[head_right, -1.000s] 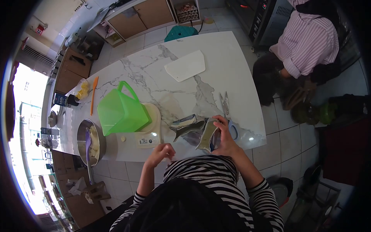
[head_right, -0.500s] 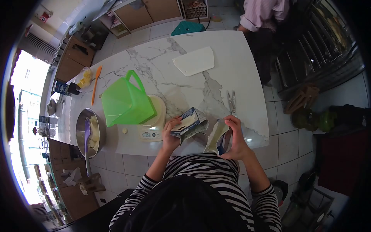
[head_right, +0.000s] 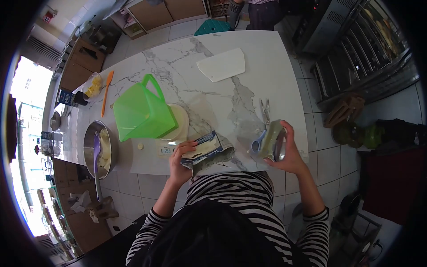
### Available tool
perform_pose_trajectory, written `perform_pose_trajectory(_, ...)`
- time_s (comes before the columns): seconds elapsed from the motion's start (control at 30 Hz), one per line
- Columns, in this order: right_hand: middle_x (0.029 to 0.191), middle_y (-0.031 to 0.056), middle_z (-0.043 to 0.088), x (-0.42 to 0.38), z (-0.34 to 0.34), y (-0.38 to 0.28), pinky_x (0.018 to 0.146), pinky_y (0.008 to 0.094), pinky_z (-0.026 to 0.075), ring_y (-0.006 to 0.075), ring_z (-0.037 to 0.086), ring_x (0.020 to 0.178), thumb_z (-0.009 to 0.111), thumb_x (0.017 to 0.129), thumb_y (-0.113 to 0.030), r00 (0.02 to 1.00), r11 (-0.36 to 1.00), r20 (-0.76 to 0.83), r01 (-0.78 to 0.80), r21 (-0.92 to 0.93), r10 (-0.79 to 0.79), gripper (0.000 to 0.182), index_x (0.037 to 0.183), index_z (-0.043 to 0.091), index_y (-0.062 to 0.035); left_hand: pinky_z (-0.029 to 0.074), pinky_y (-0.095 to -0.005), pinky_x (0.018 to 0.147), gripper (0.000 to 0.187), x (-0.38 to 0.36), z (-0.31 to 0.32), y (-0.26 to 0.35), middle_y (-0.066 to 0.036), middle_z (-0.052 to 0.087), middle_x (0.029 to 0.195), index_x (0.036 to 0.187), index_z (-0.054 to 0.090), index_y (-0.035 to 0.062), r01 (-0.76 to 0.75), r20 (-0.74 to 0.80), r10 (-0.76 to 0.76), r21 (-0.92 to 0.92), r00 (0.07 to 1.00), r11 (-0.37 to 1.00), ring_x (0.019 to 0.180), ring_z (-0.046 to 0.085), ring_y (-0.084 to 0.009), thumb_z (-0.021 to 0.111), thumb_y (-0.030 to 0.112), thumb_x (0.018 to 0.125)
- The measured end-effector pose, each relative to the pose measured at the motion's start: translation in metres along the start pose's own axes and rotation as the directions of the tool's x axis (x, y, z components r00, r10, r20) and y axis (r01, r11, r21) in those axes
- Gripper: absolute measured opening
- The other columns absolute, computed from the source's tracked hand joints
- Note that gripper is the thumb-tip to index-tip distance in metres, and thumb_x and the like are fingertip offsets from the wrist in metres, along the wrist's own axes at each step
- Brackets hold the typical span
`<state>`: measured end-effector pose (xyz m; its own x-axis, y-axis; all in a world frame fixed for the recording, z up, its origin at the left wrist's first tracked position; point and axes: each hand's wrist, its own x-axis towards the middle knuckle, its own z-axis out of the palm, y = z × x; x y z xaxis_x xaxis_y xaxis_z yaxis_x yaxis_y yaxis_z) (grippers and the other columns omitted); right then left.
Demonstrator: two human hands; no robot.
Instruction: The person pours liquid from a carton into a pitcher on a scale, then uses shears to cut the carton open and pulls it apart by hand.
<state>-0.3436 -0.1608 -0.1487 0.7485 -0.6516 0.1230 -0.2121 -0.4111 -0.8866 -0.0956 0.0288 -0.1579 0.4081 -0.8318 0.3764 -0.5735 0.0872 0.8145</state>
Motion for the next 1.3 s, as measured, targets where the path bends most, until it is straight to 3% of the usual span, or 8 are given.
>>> perform_pose_trajectory(0.5, 0.131, 0.0155, 0.015, 0.048, 0.05, -0.021, 0.098, 0.0397, 0.021, 0.0287, 0.014, 0.124, 0.08, 0.045, -0.019, 0.996, 0.964, -0.094, -0.026, -0.263, 0.001, 0.109, 0.128, 0.009, -0.0071, 0.038, -0.0325, 0.081, 0.061, -0.019, 0.028, 0.011, -0.009, 0.042, 0.094, 0.091, 0.034, 0.0063, 0.087, -0.141, -0.146, -0.354, 0.979, 0.931, 0.092, 0.045, -0.0219, 0.078, 0.01, 0.05)
perform_pose_trajectory(0.6, 0.129, 0.0124, 0.019, 0.033, 0.066, -0.032, 0.098, 0.0383, 0.023, 0.0263, 0.02, 0.122, 0.077, 0.05, -0.014, 0.984, 0.922, 0.081, 0.12, 0.368, -0.16, 0.103, 0.128, 0.011, -0.0074, 0.035, -0.0327, 0.082, 0.071, -0.022, 0.046, 0.013, -0.008, 0.035, 0.094, 0.09, 0.03, 0.0087, 0.069, -0.168, -0.138, -0.363, 0.976, 0.929, 0.093, 0.042, -0.0215, 0.082, 0.021, 0.045)
perform_pose_trajectory(0.67, 0.127, 0.0091, 0.024, 0.022, 0.084, -0.038, 0.095, 0.0363, 0.027, 0.0227, 0.028, 0.117, 0.075, 0.054, -0.011, 0.979, 0.631, 0.202, -0.17, 0.757, 0.021, 0.098, 0.128, 0.012, -0.0073, 0.033, -0.0338, 0.083, 0.073, -0.017, 0.052, 0.021, -0.009, 0.033, 0.095, 0.089, 0.029, 0.0093, -0.001, -0.089, -0.039, -0.408, 0.995, 0.913, 0.096, 0.039, -0.0223, 0.082, 0.027, 0.043)
perform_pose_trajectory(0.73, 0.12, 0.0057, 0.033, 0.016, 0.092, -0.021, 0.09, 0.0324, 0.034, 0.0171, 0.038, 0.109, 0.072, 0.057, -0.007, 0.984, 0.729, 0.153, -0.168, 0.664, 0.088, 0.091, 0.128, 0.015, -0.0084, 0.032, -0.036, 0.085, 0.075, -0.012, 0.044, 0.028, -0.012, 0.032, 0.098, 0.093, 0.031, 0.0088, 0.005, 0.008, -0.003, -0.382, 1.0, 0.924, 0.099, 0.036, -0.0246, 0.081, 0.034, 0.043)
perform_pose_trajectory(0.8, 0.113, 0.0028, 0.039, 0.014, 0.086, -0.011, 0.083, 0.0279, 0.039, 0.0129, 0.043, 0.101, 0.069, 0.059, -0.005, 0.934, 0.339, 0.33, -0.358, 0.87, 0.14, 0.082, 0.126, 0.022, -0.0115, 0.032, -0.0391, 0.086, 0.076, 0.007, 0.021, 0.041, -0.017, 0.032, 0.105, 0.102, 0.033, 0.0041, -0.015, 0.371, 0.103, -0.235, 0.923, 0.972, 0.103, 0.036, -0.0297, 0.077, 0.038, 0.05)
perform_pose_trajectory(0.93, 0.112, 0.0014, 0.041, 0.019, 0.074, -0.027, 0.08, 0.0245, 0.039, 0.0126, 0.044, 0.101, 0.07, 0.06, -0.007, 0.912, 0.735, 0.409, -0.248, 0.631, -0.044, 0.076, 0.122, 0.027, -0.0093, 0.027, -0.0401, 0.094, 0.094, 0.025, 0.004, 0.047, -0.019, 0.027, 0.121, 0.122, 0.022, 0.0012, -0.015, 0.447, 0.115, -0.222, 0.887, 0.975, 0.115, 0.028, -0.0347, 0.075, 0.022, 0.048)
perform_pose_trajectory(1.1, 0.125, 0.0066, 0.02, 0.029, 0.071, -0.036, 0.091, 0.0332, 0.031, 0.0195, 0.023, 0.117, 0.082, 0.04, -0.015, 0.906, 0.775, 0.309, 0.032, 0.631, -0.289, 0.114, 0.128, 0.011, -0.0115, 0.025, -0.0361, 0.096, 0.098, 0.032, -0.001, 0.041, -0.017, 0.03, 0.122, 0.127, 0.016, 0.0009, -0.009, 0.544, 0.122, -0.206, 0.83, 0.978, 0.117, 0.026, -0.0316, 0.071, 0.013, 0.047)
perform_pose_trajectory(1.3, 0.126, 0.0098, 0.016, 0.028, 0.07, -0.065, 0.096, 0.0349, 0.023, 0.0218, 0.021, 0.118, 0.083, 0.036, -0.015, 0.873, 0.74, 0.465, -0.213, 0.638, -0.149, 0.121, 0.129, 0.005, -0.0114, 0.029, -0.0375, 0.093, 0.106, 0.033, 0.002, 0.046, -0.02, 0.019, 0.126, 0.129, 0.008, 0.0007, -0.037, 0.539, 0.14, -0.198, 0.831, 0.979, 0.117, 0.024, -0.0359, 0.071, 0.012, 0.044)
